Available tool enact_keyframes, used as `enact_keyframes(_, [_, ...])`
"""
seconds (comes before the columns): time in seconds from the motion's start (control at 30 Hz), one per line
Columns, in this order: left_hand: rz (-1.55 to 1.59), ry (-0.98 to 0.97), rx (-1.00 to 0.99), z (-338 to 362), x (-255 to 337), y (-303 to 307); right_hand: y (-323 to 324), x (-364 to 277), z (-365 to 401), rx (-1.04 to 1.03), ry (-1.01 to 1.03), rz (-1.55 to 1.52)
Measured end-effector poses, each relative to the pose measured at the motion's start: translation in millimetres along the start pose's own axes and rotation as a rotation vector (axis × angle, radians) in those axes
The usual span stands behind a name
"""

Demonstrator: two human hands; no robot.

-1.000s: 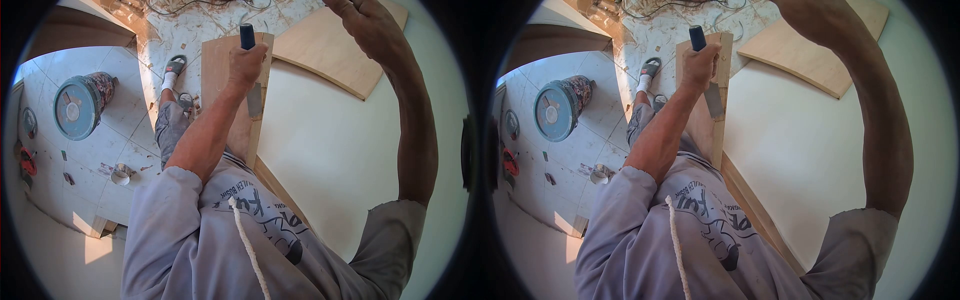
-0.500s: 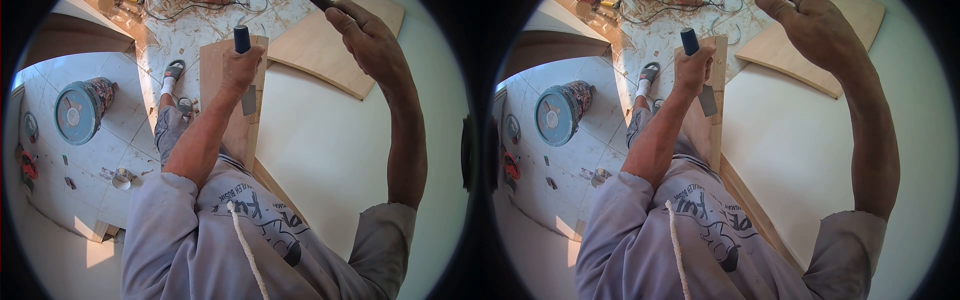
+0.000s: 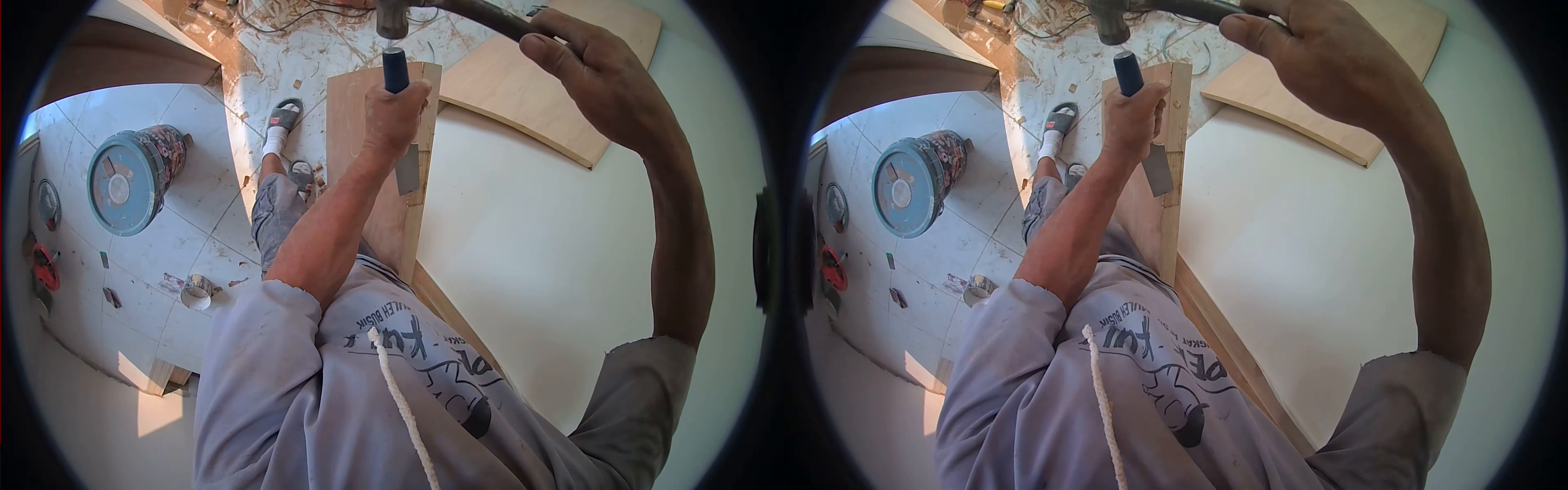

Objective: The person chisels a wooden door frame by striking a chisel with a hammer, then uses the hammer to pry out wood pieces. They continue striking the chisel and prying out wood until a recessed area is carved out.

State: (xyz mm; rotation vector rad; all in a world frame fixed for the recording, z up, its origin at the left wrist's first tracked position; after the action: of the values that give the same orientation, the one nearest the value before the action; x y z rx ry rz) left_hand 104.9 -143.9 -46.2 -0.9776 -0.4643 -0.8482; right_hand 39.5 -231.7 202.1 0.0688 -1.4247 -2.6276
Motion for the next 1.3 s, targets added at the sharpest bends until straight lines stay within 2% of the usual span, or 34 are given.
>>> enact_keyframes(0.07, [0.023,-0.014,-0.028,3.7,-4.1,2.2,19.8,-35.1,16.6,0.178,-0.241,-0.069])
enact_keyframes(0.1, [0.021,-0.011,-0.025,5.8,-5.9,3.3,17.7,-34.7,15.7,0.174,-0.240,-0.072])
enact_keyframes(0.17, [0.028,-0.074,-0.037,2.9,-4.9,0.3,20.1,-33.7,13.0,0.290,-0.185,-0.186])
enact_keyframes(0.23, [-0.011,-0.087,-0.036,4.1,-7.4,0.5,7.6,-19.7,11.9,0.279,-0.158,-0.068])
enact_keyframes(0.3, [-0.052,-0.115,-0.034,2.9,-7.1,1.6,-15.3,8.5,-2.7,-0.018,-0.040,0.058])
enact_keyframes(0.37, [-0.042,-0.034,0.002,0.7,-11.9,3.0,-5.6,-0.6,-1.5,-0.016,-0.061,0.052])
enact_keyframes(0.43, [-0.009,-0.033,-0.004,4.5,-7.8,1.7,18.2,-35.7,14.3,0.151,-0.201,-0.041])
enact_keyframes(0.47, [0.025,-0.043,-0.015,5.5,-5.7,1.0,21.1,-27.1,8.1,0.137,-0.218,-0.174])
enact_keyframes(0.5, [0.023,-0.043,-0.016,5.6,-6.8,1.7,9.8,-9.6,0.1,0.137,-0.219,-0.175])
enact_keyframes(0.57, [-0.006,-0.078,-0.030,4.5,-7.2,1.7,-6.4,7.1,-7.4,0.418,0.063,-0.298])
enact_keyframes(0.6, [-0.004,-0.080,-0.029,4.8,-8.2,1.2,-8.4,7.7,0.5,0.132,-0.054,-0.121])
enact_keyframes(0.63, [-0.022,-0.058,-0.014,5.5,-10.0,1.5,-18.8,15.2,0.9,-0.019,-0.050,0.070])
enact_keyframes(0.73, [-0.021,-0.069,-0.023,6.1,-6.8,-0.7,-14.5,13.9,8.2,-0.007,-0.061,0.041])
enact_keyframes(0.8, [-0.006,-0.076,-0.042,12.3,-6.1,-0.6,1.1,10.3,12.9,0.209,-0.079,-0.178])
enact_keyframes(0.83, [0.017,-0.038,-0.038,11.9,-5.6,0.9,6.6,9.5,10.4,0.240,-0.055,-0.306])
enact_keyframes(0.9, [0.040,-0.010,-0.037,10.1,-4.1,0.9,12.1,6.1,12.2,0.221,-0.178,-0.347])
enact_keyframes(0.93, [0.038,-0.017,-0.029,9.8,-4.8,1.6,7.3,10.8,11.4,0.226,-0.178,-0.348])
enact_keyframes(1.0, [0.040,-0.029,-0.015,9.3,-8.2,3.1,-13.3,9.8,5.6,0.063,0.022,0.014])
enact_keyframes(1.1, [0.019,0.003,0.010,4.5,-9.6,1.4,-9.6,11.7,-0.9,-0.027,-0.064,0.093])
enact_keyframes(1.17, [-0.003,-0.080,-0.036,11.2,-11.9,-0.1,-0.7,-1.0,5.6,0.011,-0.014,0.031])
enact_keyframes(1.23, [-0.004,-0.041,-0.025,14.0,-12.8,3.1,21.1,-31.0,19.0,0.287,-0.191,-0.191])
enact_keyframes(1.3, [-0.001,-0.029,-0.019,8.3,-9.7,1.2,14.9,-9.6,12.7,0.316,-0.189,-0.240])
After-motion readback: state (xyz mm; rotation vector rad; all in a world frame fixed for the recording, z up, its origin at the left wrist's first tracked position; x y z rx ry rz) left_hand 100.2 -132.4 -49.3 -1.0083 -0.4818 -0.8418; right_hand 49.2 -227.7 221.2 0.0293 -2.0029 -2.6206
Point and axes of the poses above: each hand's wrist, its own z-axis away from the middle knuckle, its own y-axis out of the back of the hand, x = y × z, the point moved 4 cm from there along -z, towards the middle knuckle, and after that the axes turned 10 degrees about -y, right-handed, at the moved point
